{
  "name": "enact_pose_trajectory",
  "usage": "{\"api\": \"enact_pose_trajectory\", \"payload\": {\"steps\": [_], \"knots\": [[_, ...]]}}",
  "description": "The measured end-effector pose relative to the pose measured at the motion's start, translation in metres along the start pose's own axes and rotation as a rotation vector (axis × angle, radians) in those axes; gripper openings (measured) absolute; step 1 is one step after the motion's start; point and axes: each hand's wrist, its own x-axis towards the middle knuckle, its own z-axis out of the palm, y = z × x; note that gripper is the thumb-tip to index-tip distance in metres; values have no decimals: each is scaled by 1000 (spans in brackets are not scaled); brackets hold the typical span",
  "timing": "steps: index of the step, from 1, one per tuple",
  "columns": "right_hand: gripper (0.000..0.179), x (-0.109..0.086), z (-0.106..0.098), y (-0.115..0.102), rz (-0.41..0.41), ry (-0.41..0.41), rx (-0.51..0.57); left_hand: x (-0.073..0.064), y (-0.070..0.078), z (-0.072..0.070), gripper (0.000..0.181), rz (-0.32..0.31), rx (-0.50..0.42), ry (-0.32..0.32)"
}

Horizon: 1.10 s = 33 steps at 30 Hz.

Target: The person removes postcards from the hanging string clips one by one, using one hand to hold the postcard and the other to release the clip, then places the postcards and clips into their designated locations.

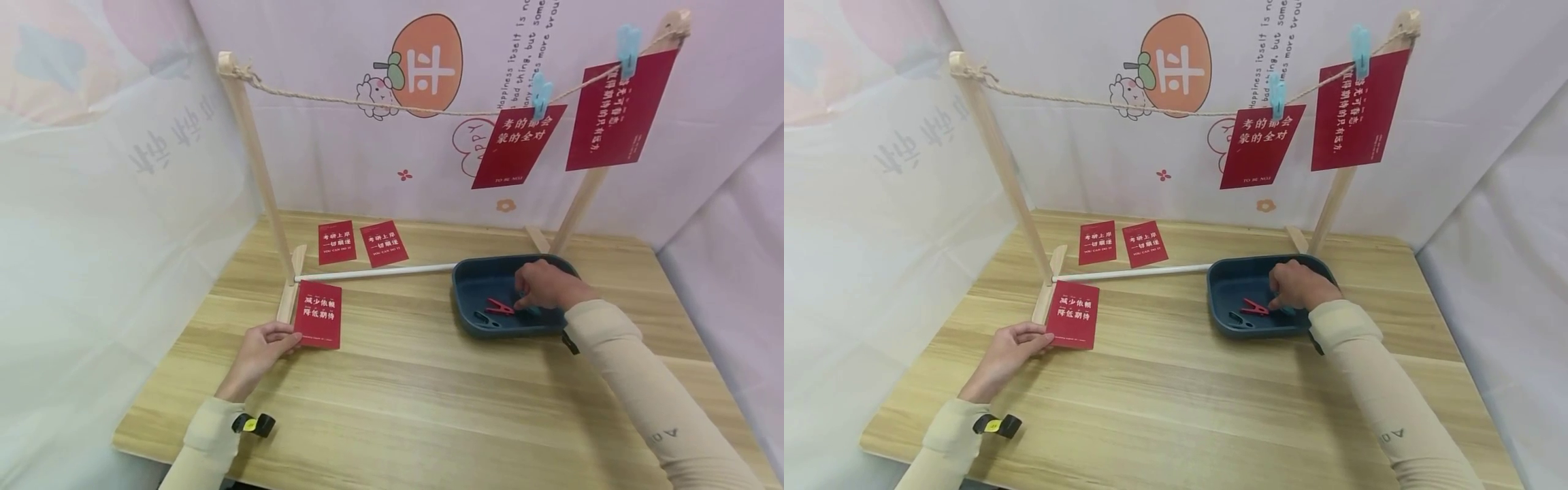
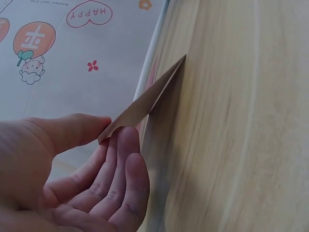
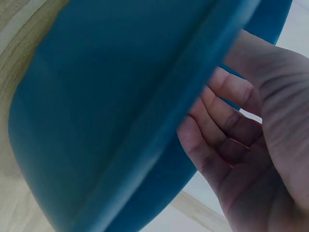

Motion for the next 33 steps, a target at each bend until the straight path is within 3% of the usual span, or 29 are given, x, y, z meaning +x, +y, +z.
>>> {"api": "enact_pose_trajectory", "payload": {"steps": [8, 17, 22, 33], "knots": [[37, 0, 4, 0, 1, 5, -1, 1, -1, -2, 33, 67, 198, 47], [30, 1, 4, 2, -16, 4, -1, -3, 9, -2, 26, 88, 442, 82], [22, -1, 2, 3, -68, 33, -4, -6, 14, 1, 23, 92, 500, 88], [15, -7, -2, 1, -190, 181, -13, -6, 27, 13, 22, 136, 525, 68]]}}
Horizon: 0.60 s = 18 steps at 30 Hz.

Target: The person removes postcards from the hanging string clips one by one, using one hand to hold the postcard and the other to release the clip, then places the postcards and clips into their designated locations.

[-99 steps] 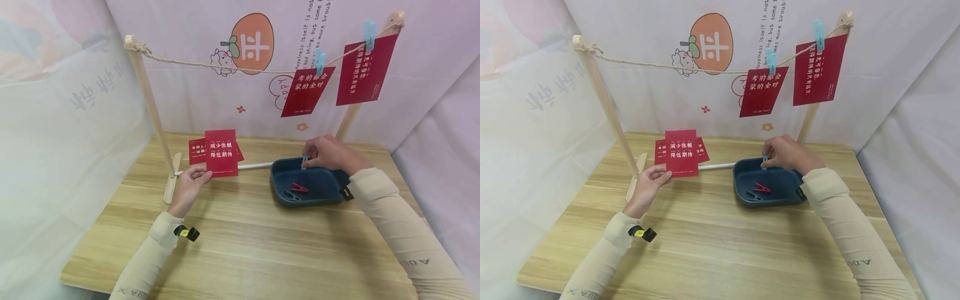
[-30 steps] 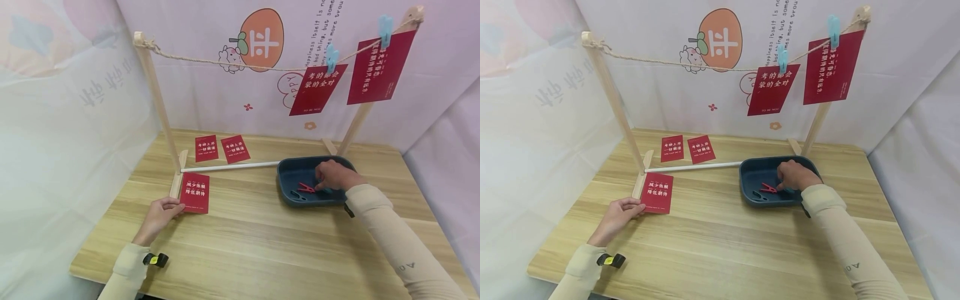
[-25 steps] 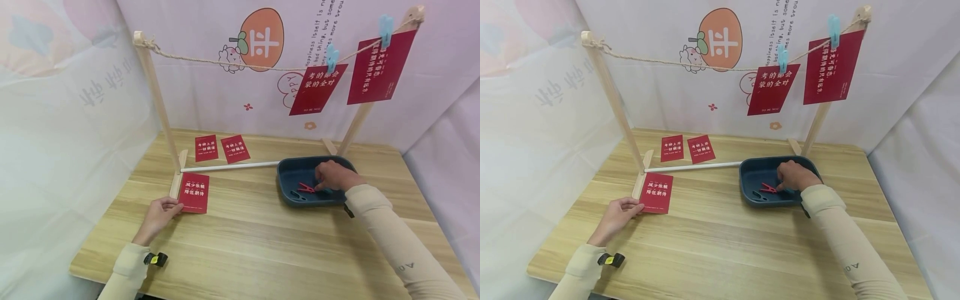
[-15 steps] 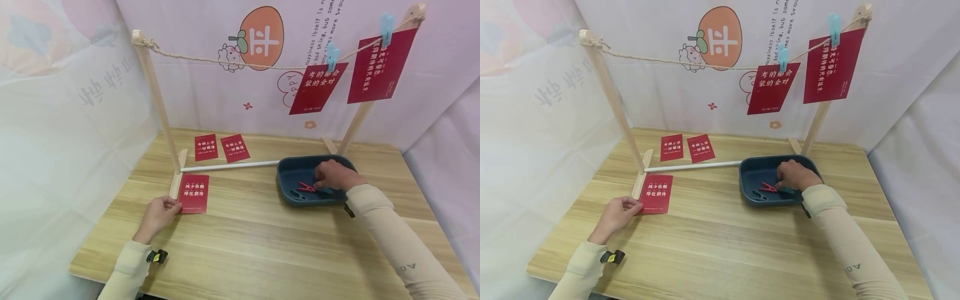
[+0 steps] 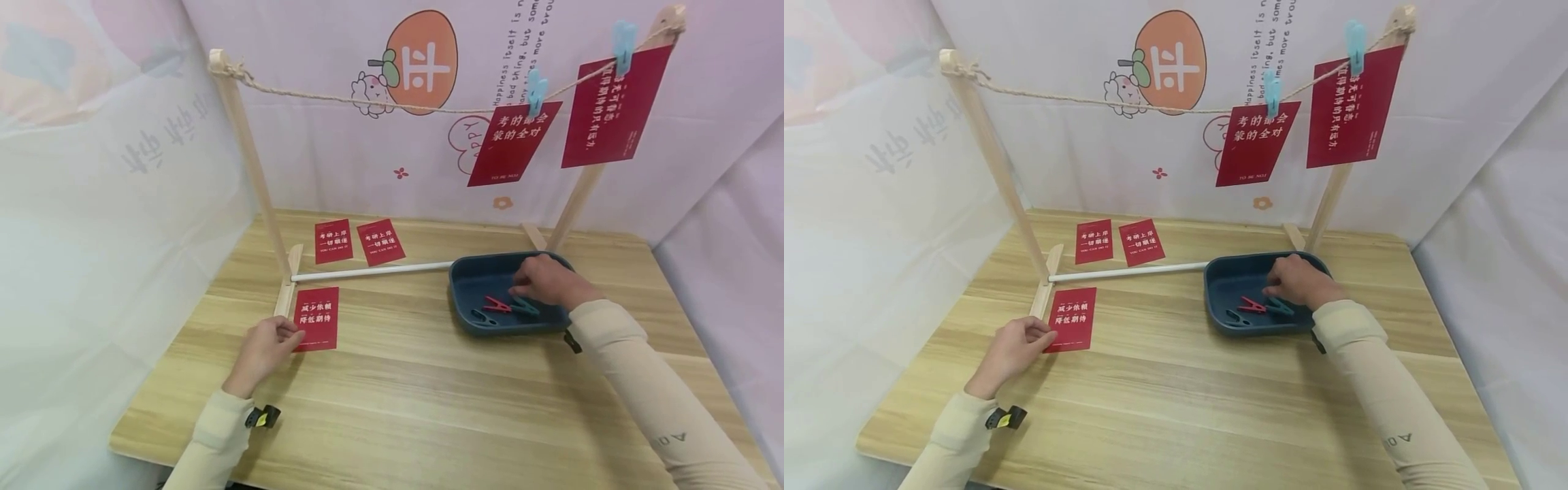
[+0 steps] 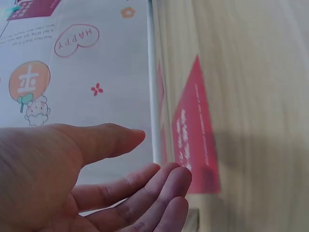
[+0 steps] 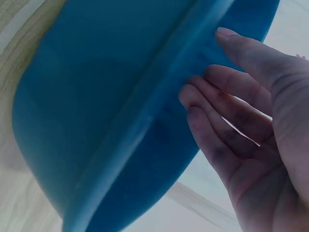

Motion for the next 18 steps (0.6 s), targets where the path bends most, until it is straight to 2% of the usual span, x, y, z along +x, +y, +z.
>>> {"api": "enact_pose_trajectory", "payload": {"steps": [3, 8, 12, 18], "knots": [[17, 0, -2, -4, 8, 5, 10, 2, 7, 1, 21, 23, -1, -6], [31, -1, -9, -14, 23, 14, 25, 7, 18, 2, 22, 44, -9, -18], [41, -2, -15, -18, 68, 11, 41, 12, 27, 3, 22, 70, -22, -32], [44, -6, -26, -22, 93, 25, 39, 20, 42, 3, 24, 105, -25, -35]]}}
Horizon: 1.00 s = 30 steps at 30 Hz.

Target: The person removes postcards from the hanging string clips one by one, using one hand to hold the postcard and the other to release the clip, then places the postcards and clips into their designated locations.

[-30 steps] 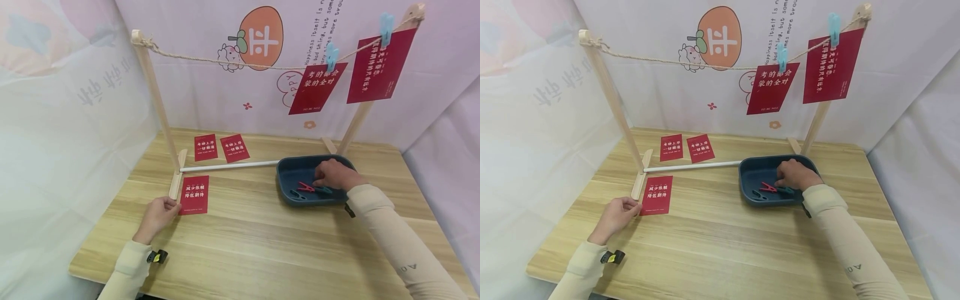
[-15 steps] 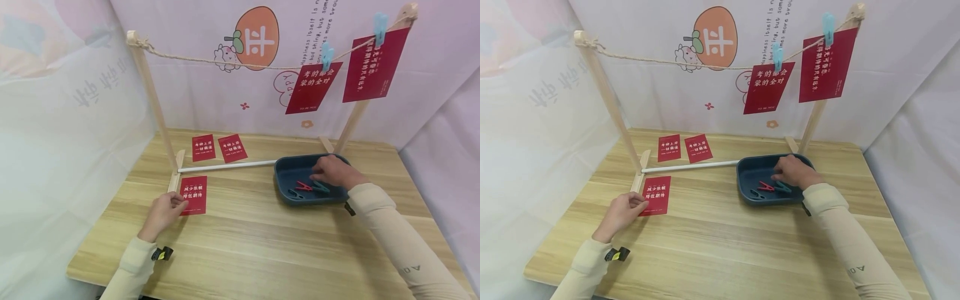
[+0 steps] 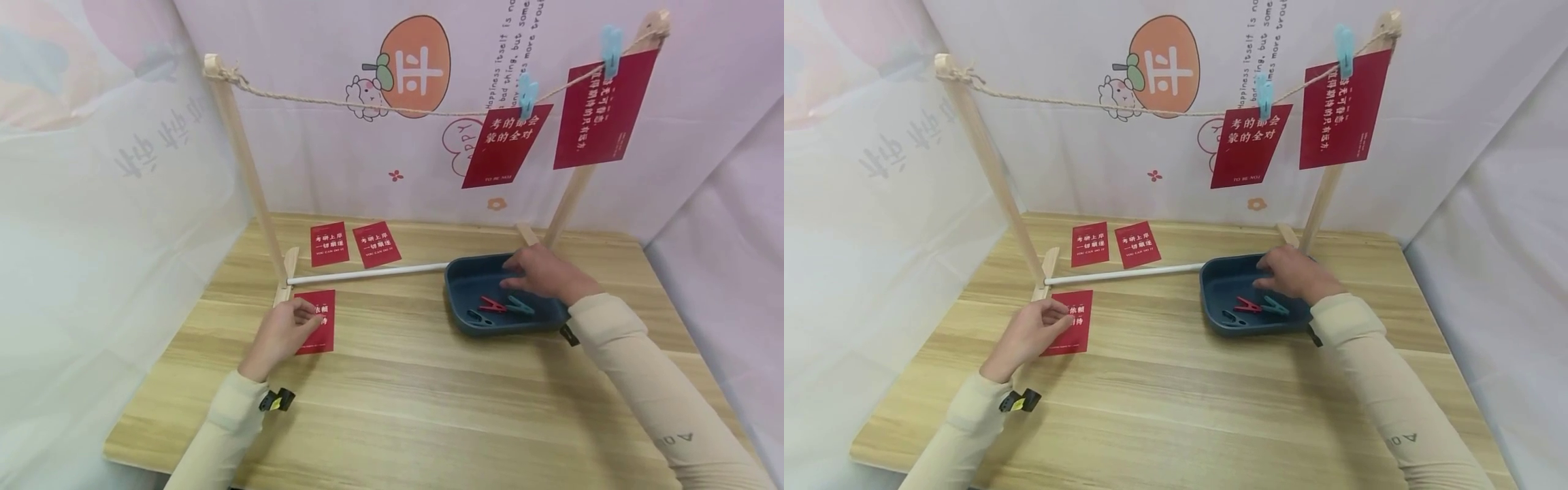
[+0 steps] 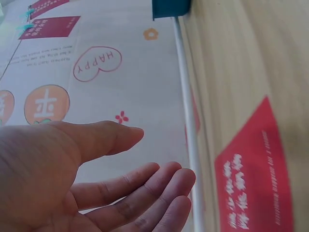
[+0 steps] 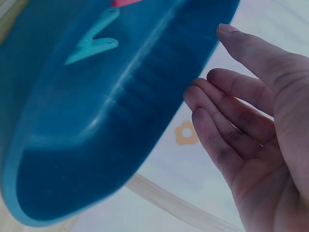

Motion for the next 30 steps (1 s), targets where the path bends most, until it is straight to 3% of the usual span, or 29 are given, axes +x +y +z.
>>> {"api": "enact_pose_trajectory", "payload": {"steps": [8, 19, 30], "knots": [[48, -5, -11, 0, 29, 32, 8, 9, 20, 4, 27, 108, 7, 20], [49, -12, -30, -11, 46, 80, -9, 22, 51, 4, 31, 158, -31, 35], [55, -20, -52, -30, 30, 222, -51, 39, 93, 6, 39, 230, -66, 60]]}}
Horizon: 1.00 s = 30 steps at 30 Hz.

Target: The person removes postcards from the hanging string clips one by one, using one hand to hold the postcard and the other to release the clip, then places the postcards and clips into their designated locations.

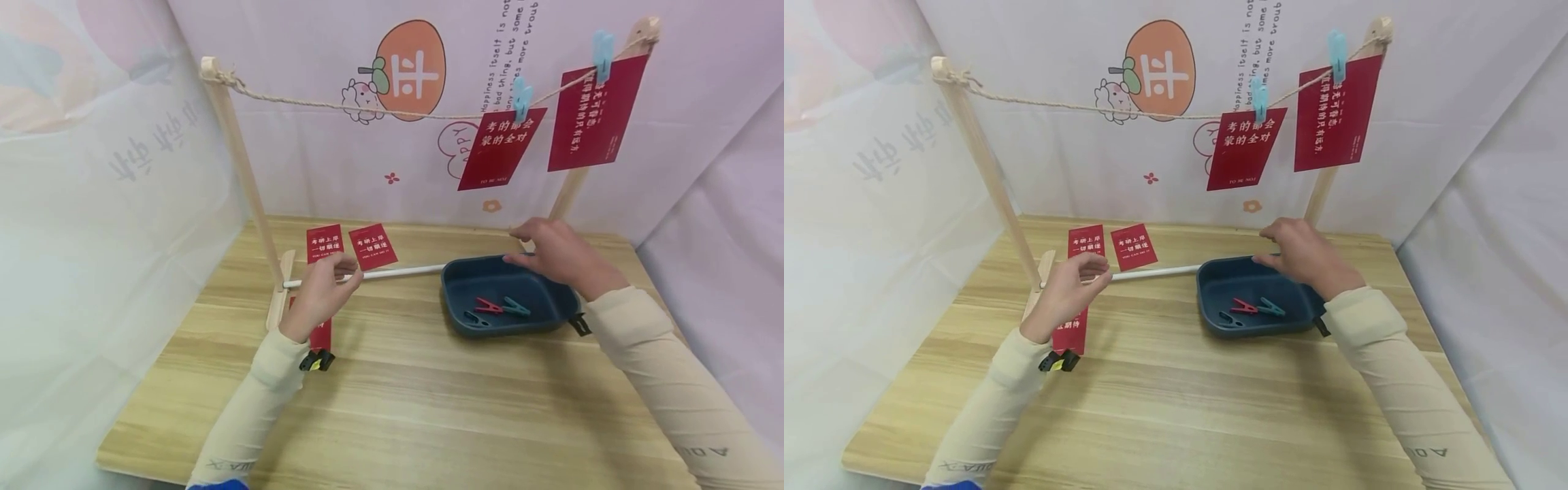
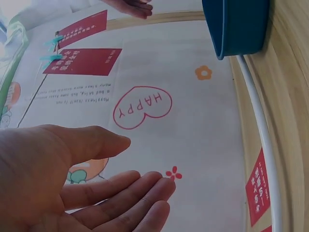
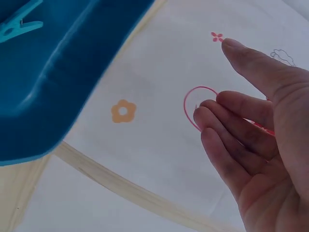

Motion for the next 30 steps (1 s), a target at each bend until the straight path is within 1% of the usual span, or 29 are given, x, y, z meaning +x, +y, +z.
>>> {"api": "enact_pose_trajectory", "payload": {"steps": [5, 8, 12, 16, 20, 26, 30], "knots": [[55, -1, -10, -4, -2, 68, -20, 12, 8, 6, 38, 47, 35, 48], [54, -1, -17, -8, -2, 112, -37, 19, 12, 9, 38, 76, 28, 75], [56, -2, -27, -12, -12, 164, -59, 28, 16, 15, 37, 109, -29, 118], [57, -3, -37, -15, -26, 231, -69, 38, 21, 23, 40, 157, -111, 163], [57, -2, -46, -20, -44, 300, -71, 47, 26, 32, 37, 208, -153, 203], [54, -1, -61, -27, -64, 383, -79, 60, 34, 41, 37, 257, -191, 212], [54, -1, -68, -32, -50, 399, -62, 70, 37, 48, 35, 266, -229, 224]]}}
